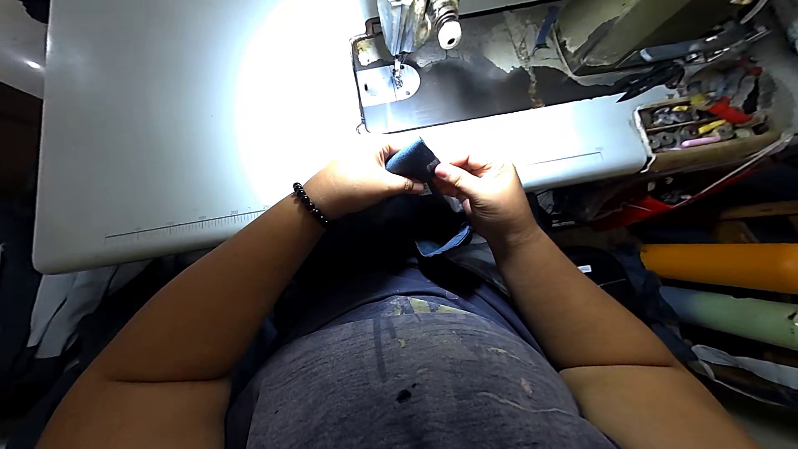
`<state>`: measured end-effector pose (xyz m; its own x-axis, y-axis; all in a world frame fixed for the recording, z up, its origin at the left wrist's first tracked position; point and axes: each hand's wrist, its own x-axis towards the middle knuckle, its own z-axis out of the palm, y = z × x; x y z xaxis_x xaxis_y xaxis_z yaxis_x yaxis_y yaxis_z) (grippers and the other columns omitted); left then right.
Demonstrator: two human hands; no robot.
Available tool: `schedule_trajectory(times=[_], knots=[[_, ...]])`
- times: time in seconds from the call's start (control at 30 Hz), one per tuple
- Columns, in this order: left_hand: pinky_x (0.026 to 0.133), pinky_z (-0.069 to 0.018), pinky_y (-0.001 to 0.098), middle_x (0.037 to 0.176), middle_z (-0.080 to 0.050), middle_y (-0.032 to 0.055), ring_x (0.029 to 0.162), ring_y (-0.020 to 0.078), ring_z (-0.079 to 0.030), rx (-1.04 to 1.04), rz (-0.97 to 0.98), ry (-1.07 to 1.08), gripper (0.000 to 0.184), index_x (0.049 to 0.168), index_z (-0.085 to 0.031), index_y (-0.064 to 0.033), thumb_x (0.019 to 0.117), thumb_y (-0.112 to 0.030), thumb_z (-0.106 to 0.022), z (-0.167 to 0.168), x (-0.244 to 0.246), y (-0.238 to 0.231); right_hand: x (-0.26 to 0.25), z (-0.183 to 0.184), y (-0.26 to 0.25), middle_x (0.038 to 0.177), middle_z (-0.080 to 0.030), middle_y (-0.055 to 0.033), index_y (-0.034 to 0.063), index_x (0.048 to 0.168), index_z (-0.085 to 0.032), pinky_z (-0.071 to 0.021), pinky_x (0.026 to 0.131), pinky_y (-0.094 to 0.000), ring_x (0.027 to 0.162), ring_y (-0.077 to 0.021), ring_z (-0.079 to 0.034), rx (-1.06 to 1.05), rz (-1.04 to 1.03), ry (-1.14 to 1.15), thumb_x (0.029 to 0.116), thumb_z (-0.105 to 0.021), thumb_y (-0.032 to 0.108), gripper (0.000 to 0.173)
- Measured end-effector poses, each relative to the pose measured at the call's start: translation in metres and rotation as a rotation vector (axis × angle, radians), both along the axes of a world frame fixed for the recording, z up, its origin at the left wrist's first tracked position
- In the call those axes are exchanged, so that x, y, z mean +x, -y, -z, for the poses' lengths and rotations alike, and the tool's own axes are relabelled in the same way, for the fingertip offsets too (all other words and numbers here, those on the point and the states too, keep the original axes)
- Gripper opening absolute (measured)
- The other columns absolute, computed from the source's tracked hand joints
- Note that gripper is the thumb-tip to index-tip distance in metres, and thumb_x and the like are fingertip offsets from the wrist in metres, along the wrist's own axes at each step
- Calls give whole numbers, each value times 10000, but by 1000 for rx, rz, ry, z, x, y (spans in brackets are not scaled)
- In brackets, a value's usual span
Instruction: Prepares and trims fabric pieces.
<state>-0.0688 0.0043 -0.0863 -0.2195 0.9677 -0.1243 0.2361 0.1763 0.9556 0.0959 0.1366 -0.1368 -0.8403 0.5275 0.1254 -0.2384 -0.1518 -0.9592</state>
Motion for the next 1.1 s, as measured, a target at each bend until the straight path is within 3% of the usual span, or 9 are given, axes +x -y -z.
schedule_trajectory(times=[0.17,0.27,0.4,0.5,0.67,0.8,0.9,1.0,1.1], knots=[[778,-564,166,874,-741,-43,825,-24,-682,111,7,-6,158,977,-715,-62,849,25,-747,4,2,1,-2,0,1,800,-716,49,74,929,-702,-588,712,-207,725,-24,-678,49,-16,13,945,-647,-10,101],[772,-556,178,877,-717,-10,823,2,-670,131,17,-54,200,999,-684,-40,827,3,-777,6,0,-1,-4,-1,3,789,-701,26,29,947,-695,-531,647,-171,688,-11,-630,176,13,26,908,-692,-14,58],[768,-562,183,899,-713,0,830,8,-676,122,6,-55,275,1057,-648,-29,822,-33,-790,9,-2,-1,1,-4,3,764,-692,48,31,888,-718,-526,648,-140,684,41,-618,424,21,43,941,-687,70,73],[800,-568,187,932,-722,2,864,12,-684,105,10,-13,293,1074,-657,-25,812,-9,-788,8,-2,-1,5,-5,4,822,-739,14,1,945,-739,-578,704,-158,734,20,-674,427,-6,37,895,-730,33,60],[759,-593,216,923,-719,0,832,37,-702,-4,17,151,326,1095,-567,-57,825,43,-719,-11,-5,1,8,-8,2,782,-727,29,15,907,-748,-541,647,-138,676,36,-635,395,4,59,898,-734,31,23],[813,-601,228,1053,-701,13,900,51,-703,174,106,84,480,1341,-430,-57,916,109,-579,-30,-23,11,15,-12,-1,780,-729,35,29,896,-748,-550,658,-140,693,38,-647,400,-23,103,897,-732,46,24],[718,-545,149,959,-679,-57,783,-11,-638,157,73,-239,410,1337,-560,-111,947,3,-615,-45,-27,16,18,-17,-1,799,-739,28,26,913,-753,-567,685,-145,716,32,-665,415,-66,133,891,-729,28,33],[773,-505,121,1043,-703,-82,866,-53,-618,151,52,-434,278,1219,-704,-135,956,-86,-629,-50,-27,20,20,-20,-1,825,-743,25,27,934,-756,-571,712,-140,739,40,-670,493,-67,156,889,-733,39,52],[825,-521,118,1097,-731,-64,933,-60,-643,168,36,-483,238,1176,-738,-109,962,-78,-637,-51,-26,21,20,-21,0,823,-736,24,32,922,-753,-566,712,-138,744,43,-665,550,-46,167,896,-723,48,43]])
